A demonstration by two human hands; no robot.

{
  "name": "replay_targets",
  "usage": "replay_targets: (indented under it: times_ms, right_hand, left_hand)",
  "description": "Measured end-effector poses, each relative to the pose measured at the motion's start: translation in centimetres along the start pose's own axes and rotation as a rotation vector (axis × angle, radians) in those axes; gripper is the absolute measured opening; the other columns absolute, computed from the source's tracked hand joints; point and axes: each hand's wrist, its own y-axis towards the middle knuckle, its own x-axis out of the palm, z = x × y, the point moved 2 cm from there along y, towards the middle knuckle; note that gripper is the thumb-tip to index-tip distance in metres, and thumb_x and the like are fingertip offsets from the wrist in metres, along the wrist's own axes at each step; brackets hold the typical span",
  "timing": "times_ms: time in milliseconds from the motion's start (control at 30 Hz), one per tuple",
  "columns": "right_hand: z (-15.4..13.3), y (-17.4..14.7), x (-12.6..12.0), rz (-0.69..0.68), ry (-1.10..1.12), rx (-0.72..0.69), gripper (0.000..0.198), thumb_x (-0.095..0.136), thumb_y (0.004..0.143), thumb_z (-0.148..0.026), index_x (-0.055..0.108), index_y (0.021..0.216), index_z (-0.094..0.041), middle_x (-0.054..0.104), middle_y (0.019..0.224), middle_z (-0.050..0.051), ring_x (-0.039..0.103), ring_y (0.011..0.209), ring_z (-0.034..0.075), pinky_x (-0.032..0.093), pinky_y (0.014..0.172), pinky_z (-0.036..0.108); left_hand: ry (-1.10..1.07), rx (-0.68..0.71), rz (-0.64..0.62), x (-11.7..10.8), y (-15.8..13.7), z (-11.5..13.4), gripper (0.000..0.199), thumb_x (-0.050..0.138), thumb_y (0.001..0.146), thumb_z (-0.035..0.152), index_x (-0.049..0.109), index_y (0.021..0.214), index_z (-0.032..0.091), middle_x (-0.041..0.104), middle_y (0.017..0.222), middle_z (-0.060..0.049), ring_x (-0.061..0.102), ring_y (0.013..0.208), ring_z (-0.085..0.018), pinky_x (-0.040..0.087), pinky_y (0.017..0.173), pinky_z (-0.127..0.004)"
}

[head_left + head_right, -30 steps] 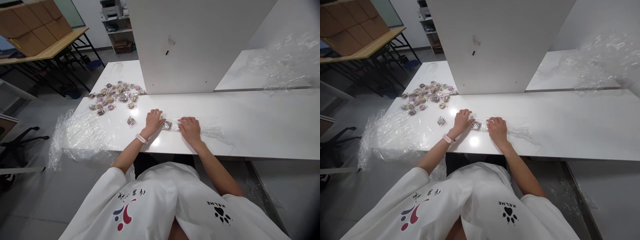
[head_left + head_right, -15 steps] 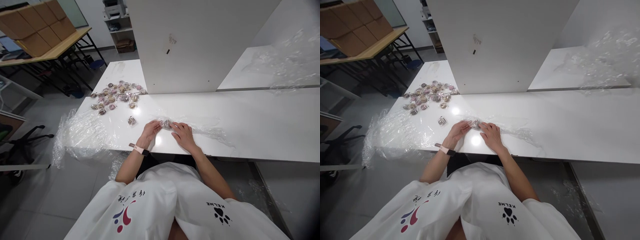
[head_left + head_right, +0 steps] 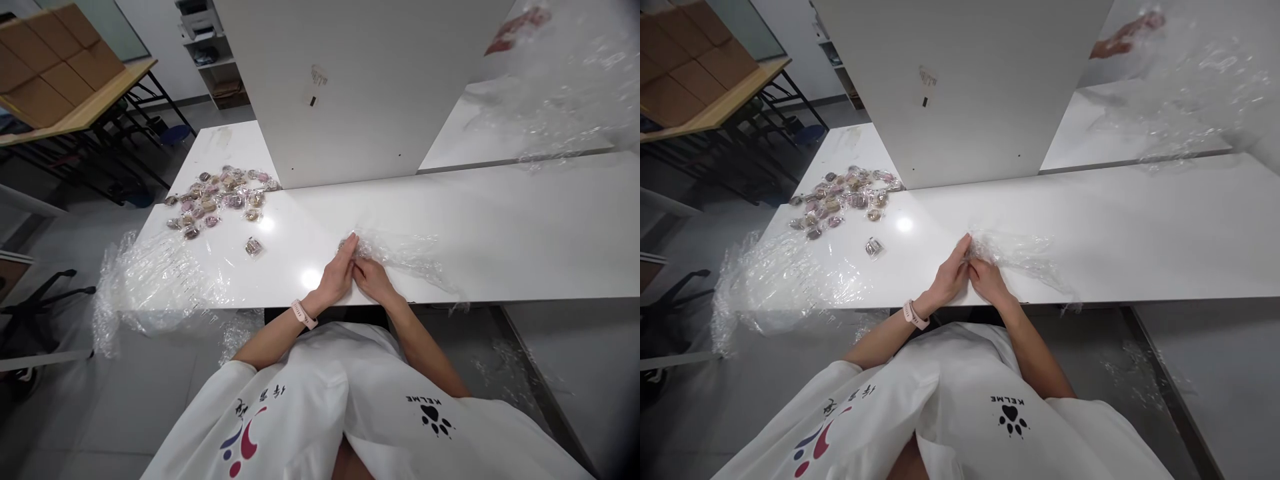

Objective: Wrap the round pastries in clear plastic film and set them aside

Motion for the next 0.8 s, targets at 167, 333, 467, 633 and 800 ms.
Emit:
replay_targets:
  times_ms: [167,333,467,633,800]
  right_hand:
    - [-1.1,-2.5,-1.0,0.15,-0.045,-0.05,0.03,0.037,0.094,-0.015,0.066,0.099,-0.016,0.07,0.093,0.012,0.061,0.087,0.024,0.048,0.081,0.039]
    - [-1.7,-8.8,-3.7,0.398,-0.232,0.091,0.026,0.046,0.098,-0.023,0.067,0.112,-0.02,0.071,0.109,0.01,0.059,0.099,0.025,0.045,0.088,0.041]
    - [0.2,-9.9,-5.3,0.338,-0.422,0.306,0.038,0.042,0.099,-0.033,0.062,0.126,-0.015,0.06,0.13,0.019,0.048,0.121,0.037,0.039,0.096,0.054]
    - [1.3,-3.9,-5.4,0.278,-0.207,0.249,0.042,0.033,0.1,-0.034,0.062,0.123,-0.014,0.059,0.122,0.021,0.048,0.119,0.035,0.042,0.098,0.056]
    - [-1.3,2.3,-4.4,0.16,0.139,-0.031,0.034,0.04,0.098,-0.03,0.071,0.11,-0.022,0.065,0.1,0.01,0.059,0.097,0.023,0.05,0.087,0.039]
  left_hand:
    - [0.448,0.092,-0.131,1.9,0.4,-0.1,0.052,0.03,0.099,0.017,0.036,0.151,0.015,0.042,0.155,-0.011,0.029,0.149,-0.022,0.024,0.123,-0.051]
    - [0.64,0.12,-0.205,2.9,0.1,0.7,0.047,0.032,0.101,0.025,0.043,0.145,0.009,0.038,0.156,-0.017,0.026,0.15,-0.027,0.016,0.123,-0.06]
    - [0.587,0.114,-0.22,3.2,0.4,0.5,0.048,0.035,0.094,0.01,0.046,0.141,0.008,0.04,0.154,-0.02,0.026,0.15,-0.028,0.014,0.123,-0.061]
    - [0.41,0.105,-0.18,2.7,1.1,-0.6,0.045,0.037,0.091,0.004,0.057,0.13,0.016,0.053,0.146,-0.014,0.037,0.146,-0.026,0.021,0.122,-0.059]
    - [0.256,-0.006,-0.146,2.2,1.9,-2.0,0.029,0.042,0.093,0.01,0.068,0.1,0.018,0.072,0.111,-0.012,0.058,0.125,-0.027,0.035,0.116,-0.054]
